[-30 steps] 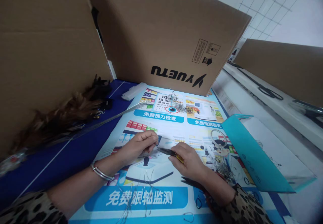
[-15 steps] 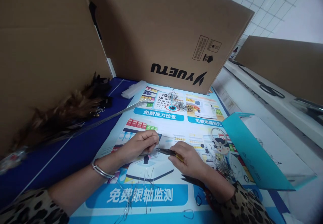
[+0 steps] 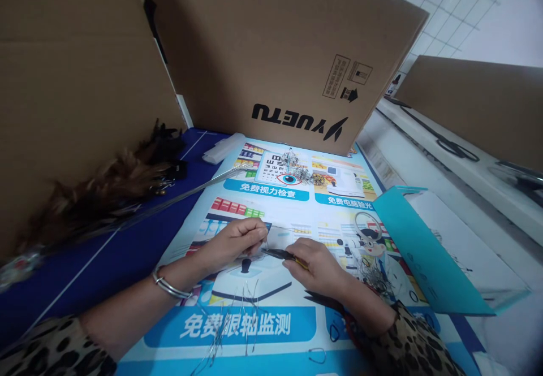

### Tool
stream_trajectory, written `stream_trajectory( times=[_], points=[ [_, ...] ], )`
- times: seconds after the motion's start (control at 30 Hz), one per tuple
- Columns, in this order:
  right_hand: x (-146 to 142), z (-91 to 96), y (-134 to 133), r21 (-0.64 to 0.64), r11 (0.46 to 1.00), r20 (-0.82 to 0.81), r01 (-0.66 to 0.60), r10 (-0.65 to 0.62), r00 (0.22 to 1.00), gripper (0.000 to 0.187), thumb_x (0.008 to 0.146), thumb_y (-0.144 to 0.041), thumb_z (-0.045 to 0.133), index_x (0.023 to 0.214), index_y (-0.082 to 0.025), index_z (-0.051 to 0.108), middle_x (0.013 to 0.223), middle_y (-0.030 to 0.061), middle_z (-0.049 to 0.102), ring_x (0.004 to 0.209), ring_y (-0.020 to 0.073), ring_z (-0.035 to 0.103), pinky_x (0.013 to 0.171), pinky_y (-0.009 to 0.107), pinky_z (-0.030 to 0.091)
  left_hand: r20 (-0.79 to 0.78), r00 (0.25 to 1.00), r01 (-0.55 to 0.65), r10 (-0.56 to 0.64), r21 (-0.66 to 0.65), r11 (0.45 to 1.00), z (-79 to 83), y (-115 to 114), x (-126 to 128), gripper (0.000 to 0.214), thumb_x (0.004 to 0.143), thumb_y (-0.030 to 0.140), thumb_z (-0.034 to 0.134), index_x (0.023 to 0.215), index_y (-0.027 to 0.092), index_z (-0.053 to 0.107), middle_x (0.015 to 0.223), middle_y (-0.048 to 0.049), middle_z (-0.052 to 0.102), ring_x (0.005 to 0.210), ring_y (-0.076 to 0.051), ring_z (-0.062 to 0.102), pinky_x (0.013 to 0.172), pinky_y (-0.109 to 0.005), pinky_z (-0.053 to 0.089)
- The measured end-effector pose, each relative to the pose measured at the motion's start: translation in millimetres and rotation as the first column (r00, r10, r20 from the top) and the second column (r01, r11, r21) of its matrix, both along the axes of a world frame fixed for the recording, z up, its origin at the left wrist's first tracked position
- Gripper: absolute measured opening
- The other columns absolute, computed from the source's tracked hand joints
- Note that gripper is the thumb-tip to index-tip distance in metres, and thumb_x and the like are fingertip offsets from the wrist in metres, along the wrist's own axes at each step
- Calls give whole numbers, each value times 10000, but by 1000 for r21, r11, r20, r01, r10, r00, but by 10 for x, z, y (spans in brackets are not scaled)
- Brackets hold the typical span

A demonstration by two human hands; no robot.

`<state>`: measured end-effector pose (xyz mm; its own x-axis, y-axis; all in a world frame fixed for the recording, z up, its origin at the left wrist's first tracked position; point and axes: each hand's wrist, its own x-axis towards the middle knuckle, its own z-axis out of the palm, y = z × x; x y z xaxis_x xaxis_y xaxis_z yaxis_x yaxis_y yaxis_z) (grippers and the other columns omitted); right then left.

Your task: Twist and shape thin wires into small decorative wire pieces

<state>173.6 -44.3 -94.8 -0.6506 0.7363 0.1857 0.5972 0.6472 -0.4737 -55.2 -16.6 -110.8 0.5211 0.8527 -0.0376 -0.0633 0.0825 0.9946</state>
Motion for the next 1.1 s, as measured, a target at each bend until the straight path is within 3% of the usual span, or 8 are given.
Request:
stream_trajectory(
  times=[0.4, 0.53, 0.73, 1.1],
  points=[
    [-10, 45, 6, -21, 1000, 84, -4, 6, 996, 159, 881, -284, 451, 837, -177, 560, 741, 28, 573, 728, 144, 528, 638, 235, 364, -28, 1000, -8, 8, 3, 1000, -4, 2, 9, 266, 872, 370, 459, 709, 160, 465, 511, 60, 430, 443, -55, 319, 428, -172, 258],
    [-25, 16, -6, -6, 998, 107, 62, -61, 992, 152, 872, -294, 466, 874, -179, 565, 791, 36, 579, 769, 153, 529, 671, 244, 382, -122, 991, -48, 60, 100, 994, 21, 14, 3, 279, 872, 367, 458, 693, 154, 483, 535, 52, 444, 471, -64, 350, 449, -184, 273],
    [-50, -13, -43, 133, 963, 125, 233, -250, 960, 202, 855, -304, 475, 964, -169, 578, 907, 82, 577, 886, 205, 504, 788, 320, 395, -224, 949, -158, 220, 265, 951, 29, 39, -1, 278, 879, 357, 440, 687, 162, 486, 566, 46, 439, 536, -92, 402, 531, -216, 331],
    [-68, 26, -75, 213, 945, 171, 248, -286, 943, 218, 862, -298, 459, 997, -164, 567, 942, 98, 557, 909, 225, 482, 811, 364, 392, -311, 909, -142, 277, 392, 909, 111, -36, 67, 265, 885, 328, 410, 687, 171, 489, 612, 36, 462, 582, -106, 432, 560, -215, 344]
  ],
)
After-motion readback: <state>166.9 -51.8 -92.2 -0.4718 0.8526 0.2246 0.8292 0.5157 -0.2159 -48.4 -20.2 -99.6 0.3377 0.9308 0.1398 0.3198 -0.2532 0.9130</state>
